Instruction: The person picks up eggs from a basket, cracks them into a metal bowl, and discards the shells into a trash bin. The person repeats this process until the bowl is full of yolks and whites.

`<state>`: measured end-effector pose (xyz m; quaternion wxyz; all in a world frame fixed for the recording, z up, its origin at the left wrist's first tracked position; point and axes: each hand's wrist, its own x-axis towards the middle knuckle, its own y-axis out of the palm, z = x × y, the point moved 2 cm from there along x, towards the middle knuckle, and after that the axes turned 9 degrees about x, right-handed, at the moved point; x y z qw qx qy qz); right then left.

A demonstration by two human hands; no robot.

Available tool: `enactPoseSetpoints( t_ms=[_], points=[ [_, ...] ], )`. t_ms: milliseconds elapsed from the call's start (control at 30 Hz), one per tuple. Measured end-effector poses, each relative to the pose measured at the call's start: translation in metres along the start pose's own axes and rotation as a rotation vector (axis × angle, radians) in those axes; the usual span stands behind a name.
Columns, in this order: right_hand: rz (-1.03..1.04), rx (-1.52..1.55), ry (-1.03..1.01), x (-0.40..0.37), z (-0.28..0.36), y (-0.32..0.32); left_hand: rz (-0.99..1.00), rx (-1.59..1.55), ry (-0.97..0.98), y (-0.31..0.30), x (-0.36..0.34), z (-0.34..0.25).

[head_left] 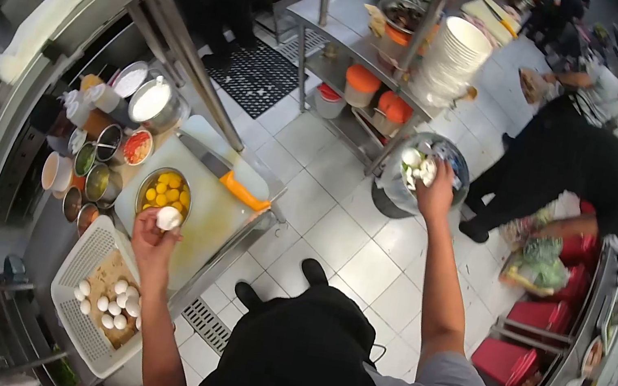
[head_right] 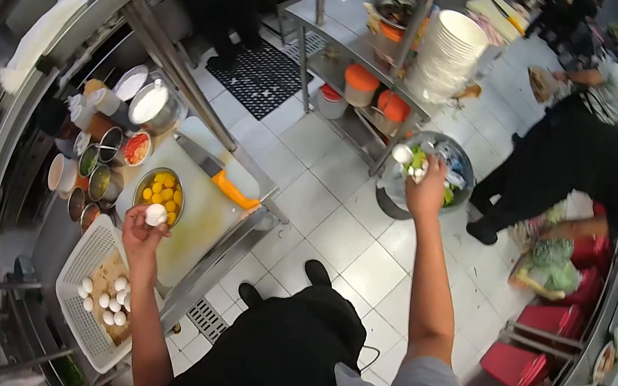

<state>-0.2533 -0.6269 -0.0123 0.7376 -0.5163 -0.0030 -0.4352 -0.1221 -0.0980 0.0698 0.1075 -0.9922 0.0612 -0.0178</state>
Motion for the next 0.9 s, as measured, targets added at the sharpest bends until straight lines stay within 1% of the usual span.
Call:
enactPoseSetpoints(
  t_ms=[33,67,133,167,200,233,267,300,333,400,467,533,567,600,633,667,700,767,833,900],
  points=[
    [0.126,0.109,0.047,-0.008,-0.016,0.006,0.002,0.02,-0.019,0.012,-0.009,-0.009],
    [0.258,0.213,0.091,-0.017,-0.022,0.012,-0.036,0.02,-0.019,0.021,-0.015,-0.015],
    [0.593,0.78,0.264,-0.061,0.017,0.028,0.05,0.012,0.035,0.039,-0.037,-0.02],
    [0.674,0.893,0.141,-0.085,0.058,0.027,0.035,0.028,0.027,0.047,-0.048,-0.023],
    [0.867,1.143,0.198,-0.106,0.108,0.017,0.021,0.027,0.027,0.051,-0.059,-0.021],
    [1.01,1.338,0.159,-0.123,0.156,0.005,0.027,0.017,0.049,0.051,-0.07,-0.015],
    [1.149,1.496,0.23,-0.141,0.196,-0.005,0.014,0.012,0.072,0.048,-0.082,-0.009],
    [1.243,1.582,0.203,-0.154,0.231,-0.013,-0.014,0.102,0.106,0.042,-0.094,-0.003],
    [1.321,1.613,0.194,-0.164,0.261,-0.023,-0.077,0.208,0.127,0.028,-0.111,0.0],
    [1.38,1.505,-0.039,-0.197,0.305,-0.028,-0.153,0.375,0.078,-0.005,-0.148,-0.01],
    [1.533,1.471,-0.086,-0.242,0.344,-0.034,-0.337,0.416,0.22,-0.045,-0.191,-0.003],
    [1.659,1.41,-0.166,-0.292,0.388,-0.047,-0.461,0.544,0.167,-0.089,-0.24,-0.002],
    [1.697,1.455,-0.187,-0.327,0.407,-0.049,-0.533,0.578,0.163,-0.111,-0.266,0.005],
    [1.783,1.459,-0.258,-0.361,0.423,-0.053,-0.591,0.61,0.163,-0.133,-0.294,0.01],
    [1.842,1.439,-0.249,-0.394,0.44,-0.056,-0.644,0.645,0.169,-0.158,-0.324,0.009],
    [1.894,1.412,-0.24,-0.423,0.46,-0.059,-0.696,0.718,0.122,-0.181,-0.352,0.016],
    [1.938,1.404,-0.274,-0.445,0.475,-0.066,-0.762,0.736,0.1,-0.193,-0.372,0.024],
    [2.035,1.38,-0.341,-0.507,0.507,-0.077,-0.857,0.774,0.064,-0.235,-0.423,0.034],
    [2.113,1.361,-0.381,-0.558,0.539,-0.088,-0.905,0.822,0.027,-0.274,-0.462,0.04],
    [2.165,1.351,-0.341,-0.594,0.563,-0.102,-0.924,0.838,-0.006,-0.305,-0.492,0.038]
  ],
)
